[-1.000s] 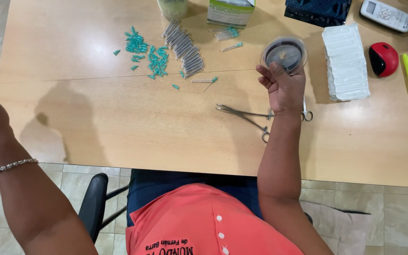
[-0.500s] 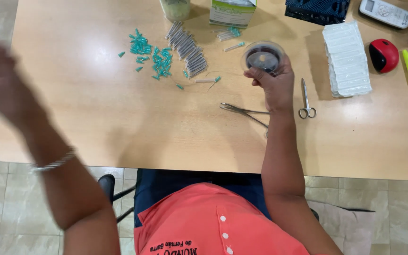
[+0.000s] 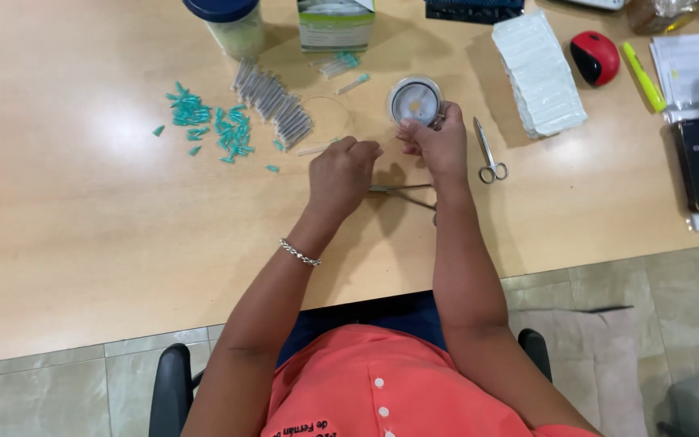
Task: The person threads a thin wire through a small teal plastic cap and secures it using metal forceps. They repeat this process with additional caps, handling the wire and caps by hand while using the forceps to tighten the connection.
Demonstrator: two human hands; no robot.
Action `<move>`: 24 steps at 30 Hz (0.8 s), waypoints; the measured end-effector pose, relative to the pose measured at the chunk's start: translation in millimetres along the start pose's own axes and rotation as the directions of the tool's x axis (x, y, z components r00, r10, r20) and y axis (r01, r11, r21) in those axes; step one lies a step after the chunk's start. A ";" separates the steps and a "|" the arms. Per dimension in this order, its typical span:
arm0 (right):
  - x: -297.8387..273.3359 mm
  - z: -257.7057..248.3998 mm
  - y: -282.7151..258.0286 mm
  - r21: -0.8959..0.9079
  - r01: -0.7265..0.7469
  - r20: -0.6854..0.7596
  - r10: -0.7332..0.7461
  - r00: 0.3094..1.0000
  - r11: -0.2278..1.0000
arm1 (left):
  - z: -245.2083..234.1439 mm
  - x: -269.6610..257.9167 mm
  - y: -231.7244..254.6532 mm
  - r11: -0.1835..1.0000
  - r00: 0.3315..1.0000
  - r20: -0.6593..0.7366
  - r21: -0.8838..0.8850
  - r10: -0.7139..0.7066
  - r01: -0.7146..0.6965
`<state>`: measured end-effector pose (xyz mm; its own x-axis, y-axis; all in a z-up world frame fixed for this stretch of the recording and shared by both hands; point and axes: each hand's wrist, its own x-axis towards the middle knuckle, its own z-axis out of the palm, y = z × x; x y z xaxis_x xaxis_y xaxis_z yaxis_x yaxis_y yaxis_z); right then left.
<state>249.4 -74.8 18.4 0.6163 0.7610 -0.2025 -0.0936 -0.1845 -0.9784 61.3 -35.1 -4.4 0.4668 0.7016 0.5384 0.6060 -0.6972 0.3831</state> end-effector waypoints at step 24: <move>-50.1 -124.0 14.0 -0.955 -0.178 -0.228 -0.200 0.953 0.239 | 7.4 -2.9 -8.0 0.992 0.986 -0.112 0.007 0.124 -0.124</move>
<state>314.2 -192.7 20.1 0.7841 0.6206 0.0127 0.6144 -0.7731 -0.1577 59.8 -30.4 -14.6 0.4631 0.5887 0.6625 0.5475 -0.7779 0.3084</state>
